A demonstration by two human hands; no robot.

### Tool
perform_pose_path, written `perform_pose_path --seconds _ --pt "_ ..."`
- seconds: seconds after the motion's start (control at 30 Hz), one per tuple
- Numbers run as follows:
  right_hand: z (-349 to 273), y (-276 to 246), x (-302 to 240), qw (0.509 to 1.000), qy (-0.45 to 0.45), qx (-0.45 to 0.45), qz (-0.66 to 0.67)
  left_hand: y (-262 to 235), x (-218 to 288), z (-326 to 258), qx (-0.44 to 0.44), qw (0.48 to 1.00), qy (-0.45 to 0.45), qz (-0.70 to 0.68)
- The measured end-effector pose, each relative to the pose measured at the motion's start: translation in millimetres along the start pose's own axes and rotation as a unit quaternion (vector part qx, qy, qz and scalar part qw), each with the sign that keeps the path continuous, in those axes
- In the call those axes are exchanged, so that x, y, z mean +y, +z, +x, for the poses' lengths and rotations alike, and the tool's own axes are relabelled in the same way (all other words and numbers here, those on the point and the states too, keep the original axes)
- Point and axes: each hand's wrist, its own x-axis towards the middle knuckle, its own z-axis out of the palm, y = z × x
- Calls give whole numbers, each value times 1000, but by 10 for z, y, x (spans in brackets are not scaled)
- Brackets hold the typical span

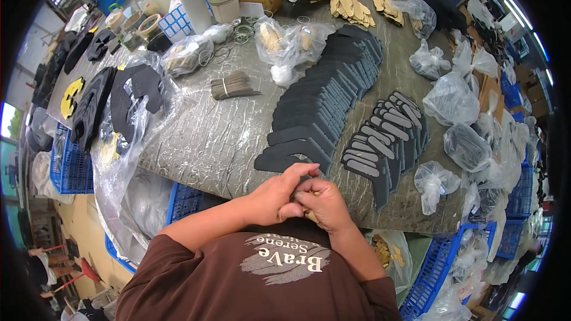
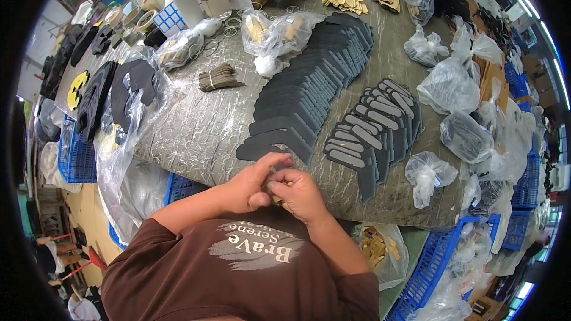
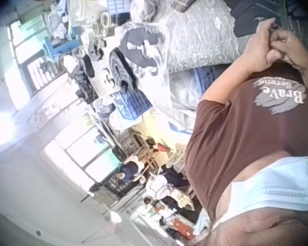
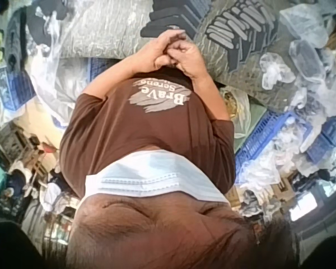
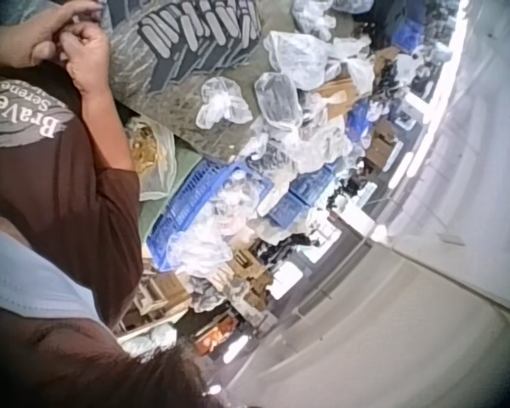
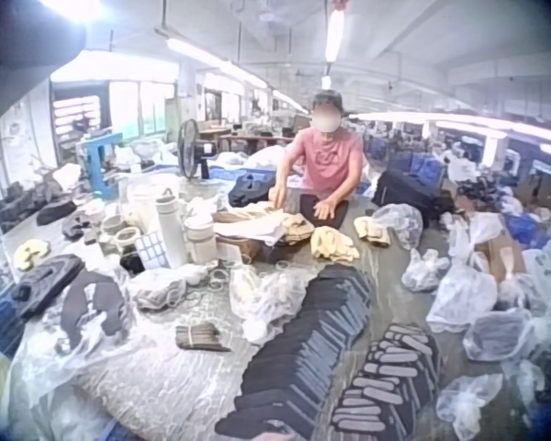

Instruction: Organizing and stacking precut synthetic shoe upper components on a production table.

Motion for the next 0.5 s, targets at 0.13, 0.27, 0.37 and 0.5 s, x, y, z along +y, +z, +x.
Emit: perform_pose_path --seconds 0.13,0.27,0.37,0.5 --pt "-2 -51 -24 989 -16 -54 137 -155 -111 -11 42 997 44 52" --pt "-10 23 -35 996 -15 -29 80 -268 140 -26 4 997 -1 81" --pt "28 -31 -109 986 -87 35 136 -317 -8 -95 132 987 12 94" --pt "95 -354 -115 963 -232 137 -4 -527 -187 -220 281 892 -327 -137"
